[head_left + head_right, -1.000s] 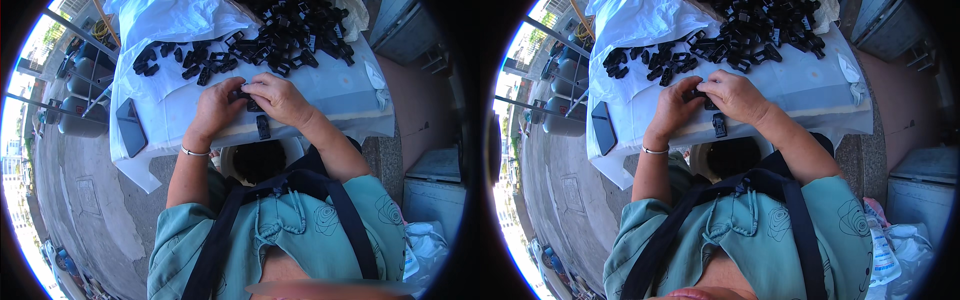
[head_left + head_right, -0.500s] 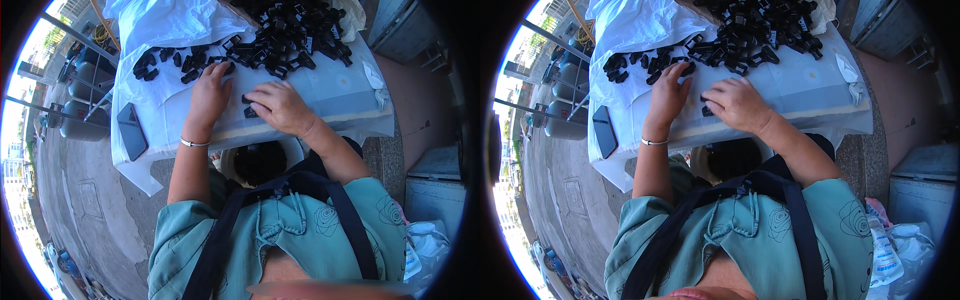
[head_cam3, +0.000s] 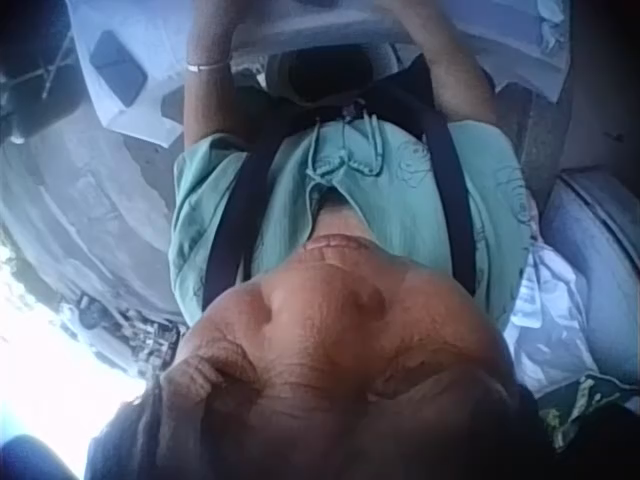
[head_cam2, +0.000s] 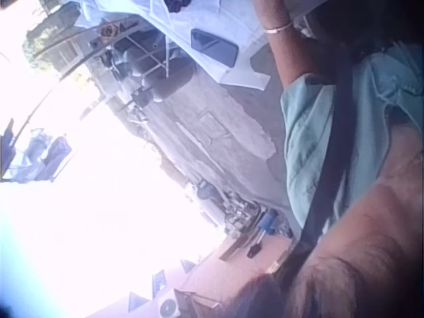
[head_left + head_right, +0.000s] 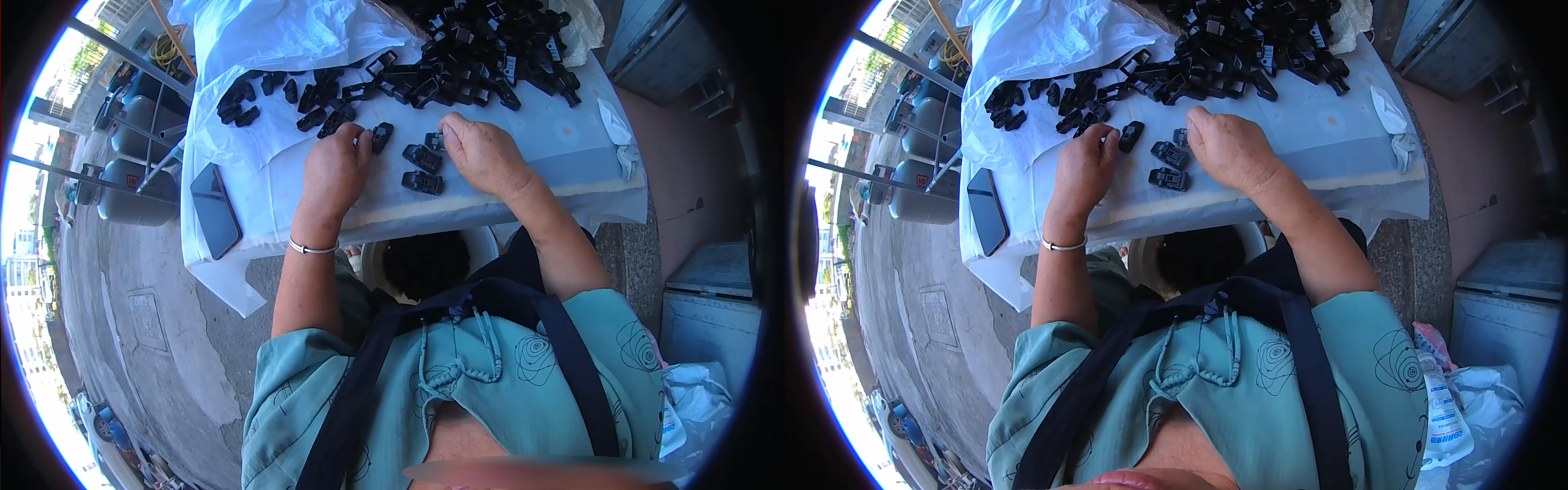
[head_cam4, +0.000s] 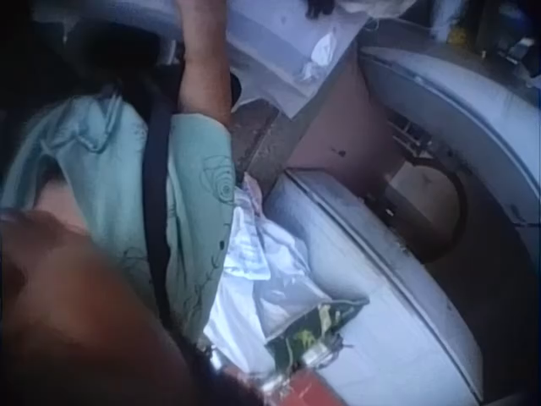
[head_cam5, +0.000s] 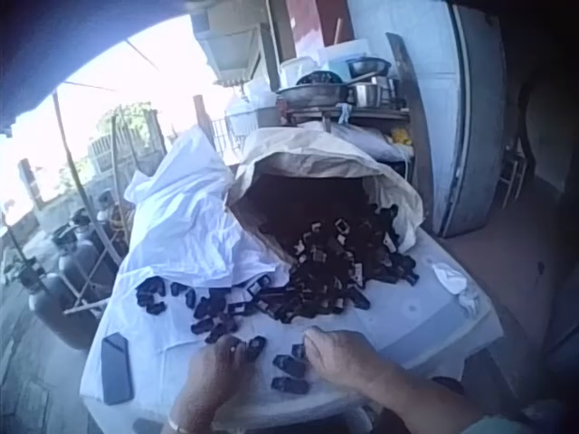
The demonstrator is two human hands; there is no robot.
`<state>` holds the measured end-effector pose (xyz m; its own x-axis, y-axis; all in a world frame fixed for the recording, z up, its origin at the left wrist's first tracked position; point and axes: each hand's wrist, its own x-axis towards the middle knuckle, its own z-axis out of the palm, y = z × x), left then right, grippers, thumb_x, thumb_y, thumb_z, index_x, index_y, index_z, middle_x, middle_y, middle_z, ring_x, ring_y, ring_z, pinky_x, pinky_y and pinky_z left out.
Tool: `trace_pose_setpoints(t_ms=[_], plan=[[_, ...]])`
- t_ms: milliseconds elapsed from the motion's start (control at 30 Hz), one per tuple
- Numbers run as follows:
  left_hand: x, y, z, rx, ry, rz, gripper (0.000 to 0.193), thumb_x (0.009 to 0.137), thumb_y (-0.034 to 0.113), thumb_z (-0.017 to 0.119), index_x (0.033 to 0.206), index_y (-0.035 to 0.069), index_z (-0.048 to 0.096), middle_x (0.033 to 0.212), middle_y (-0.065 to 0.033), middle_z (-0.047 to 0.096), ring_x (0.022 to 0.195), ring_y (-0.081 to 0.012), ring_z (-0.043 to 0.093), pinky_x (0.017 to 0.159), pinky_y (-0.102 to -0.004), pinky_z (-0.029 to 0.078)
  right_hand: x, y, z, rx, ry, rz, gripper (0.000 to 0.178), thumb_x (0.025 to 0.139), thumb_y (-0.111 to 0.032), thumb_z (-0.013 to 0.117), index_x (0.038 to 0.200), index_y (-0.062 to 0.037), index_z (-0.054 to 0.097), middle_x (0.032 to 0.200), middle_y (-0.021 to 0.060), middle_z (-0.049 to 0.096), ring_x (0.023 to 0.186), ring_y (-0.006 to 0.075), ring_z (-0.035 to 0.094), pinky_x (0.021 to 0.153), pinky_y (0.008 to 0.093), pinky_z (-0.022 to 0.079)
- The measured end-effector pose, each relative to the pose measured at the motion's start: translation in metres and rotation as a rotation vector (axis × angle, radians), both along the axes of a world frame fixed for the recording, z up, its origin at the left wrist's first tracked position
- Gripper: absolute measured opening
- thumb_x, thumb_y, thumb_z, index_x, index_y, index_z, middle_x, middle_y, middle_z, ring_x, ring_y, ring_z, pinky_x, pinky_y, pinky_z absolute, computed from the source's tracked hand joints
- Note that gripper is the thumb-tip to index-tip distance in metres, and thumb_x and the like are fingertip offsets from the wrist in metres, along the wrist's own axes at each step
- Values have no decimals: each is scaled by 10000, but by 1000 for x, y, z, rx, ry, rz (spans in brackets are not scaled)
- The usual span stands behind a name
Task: Sorting and inspecting small black plastic components on a table.
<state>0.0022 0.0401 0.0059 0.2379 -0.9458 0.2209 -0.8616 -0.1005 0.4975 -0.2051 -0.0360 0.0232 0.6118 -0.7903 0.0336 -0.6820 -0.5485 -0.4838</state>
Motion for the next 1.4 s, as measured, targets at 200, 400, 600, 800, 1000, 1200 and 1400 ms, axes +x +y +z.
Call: trace_pose_setpoints(t_ms=[200,400,600,800,1000,1200,1400], plan=[[8,-7,-2,-321,-159,-330,236,784,68,624,1019,64,640,1094,-141,641,929,-332,627,791,-412,517,-19,-6,-13,-261,-191,139,264,934,-190,548,1169,-94,618,1066,113,619,884,315,639,779,389,528],[3,-9,-4,-223,-45,-414,317,749,45,697,1058,57,625,1010,-119,647,890,-295,637,780,-364,523,-14,-17,-19,-298,-89,122,259,917,-183,584,1147,-82,648,1058,103,601,857,292,640,770,379,532],[-4,-3,-8,-157,89,-334,320,720,99,738,1022,65,640,915,-105,656,864,-301,638,773,-377,518,-4,-9,-10,-255,11,-68,257,899,-175,611,1134,-82,654,1047,106,611,886,284,645,780,371,537],[-8,-5,-9,-96,277,-250,453,721,96,754,1144,98,591,897,-89,678,767,-255,660,704,-360,533,3,-11,-30,-276,-402,167,308,870,-126,643,1176,-88,634,1126,144,627,981,301,641,832,377,538],[-8,-6,-9,-53,281,-217,482,720,103,761,1168,95,582,922,-106,700,770,-240,681,707,-350,546,20,-4,-22,-210,-357,305,332,865,-95,637,1194,-53,625,1167,157,624,980,308,637,869,376,521],[-4,-7,-14,-89,367,-246,481,711,73,769,1158,61,591,945,-111,696,755,-194,674,689,-310,542,17,15,-16,-275,-193,324,430,907,-241,601,1290,-50,561,1231,155,601,1107,302,576,951,409,453],[9,7,4,-190,136,-216,431,710,165,770,1098,55,617,997,-141,651,836,-287,668,720,-373,539,12,24,-22,-421,74,258,561,918,-405,551,1375,-87,486,1337,132,538,1221,284,499,981,411,378]])
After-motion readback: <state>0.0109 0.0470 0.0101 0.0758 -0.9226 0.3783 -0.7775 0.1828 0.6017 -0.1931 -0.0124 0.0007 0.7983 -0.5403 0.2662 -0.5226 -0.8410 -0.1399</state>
